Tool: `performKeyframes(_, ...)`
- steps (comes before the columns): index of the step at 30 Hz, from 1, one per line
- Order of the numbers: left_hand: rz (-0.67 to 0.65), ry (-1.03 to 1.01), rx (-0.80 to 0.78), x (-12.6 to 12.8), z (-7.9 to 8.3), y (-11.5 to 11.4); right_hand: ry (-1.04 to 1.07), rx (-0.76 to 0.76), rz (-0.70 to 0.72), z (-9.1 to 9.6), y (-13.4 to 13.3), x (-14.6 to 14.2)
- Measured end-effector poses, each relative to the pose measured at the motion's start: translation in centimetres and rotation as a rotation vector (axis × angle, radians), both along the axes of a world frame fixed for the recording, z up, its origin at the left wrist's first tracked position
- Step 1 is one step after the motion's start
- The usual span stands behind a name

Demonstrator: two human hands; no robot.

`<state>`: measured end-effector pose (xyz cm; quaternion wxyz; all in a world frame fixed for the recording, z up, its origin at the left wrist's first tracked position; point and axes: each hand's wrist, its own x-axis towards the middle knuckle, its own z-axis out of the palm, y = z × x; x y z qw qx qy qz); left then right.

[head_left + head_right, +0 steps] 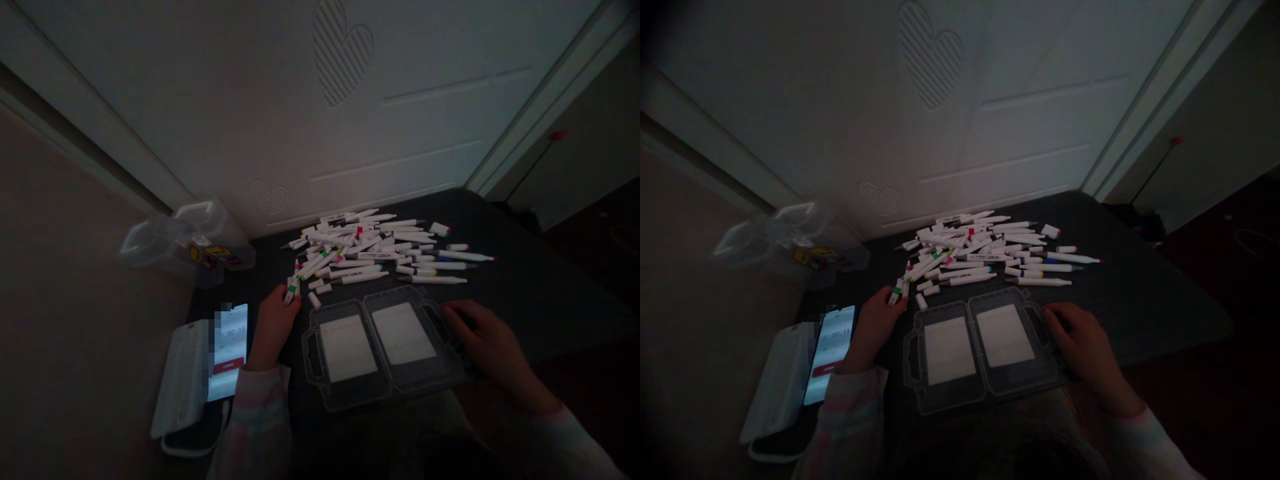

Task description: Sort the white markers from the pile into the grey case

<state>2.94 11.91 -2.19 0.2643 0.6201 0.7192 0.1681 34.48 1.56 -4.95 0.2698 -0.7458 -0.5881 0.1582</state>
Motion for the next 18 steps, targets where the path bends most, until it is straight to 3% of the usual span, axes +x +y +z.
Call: performKeyframes(18,-0.034,-0.015,0.050,0.13,-0.55,-0.16,-0.006,-0.023,-0.007,0.20,0.03,0.01)
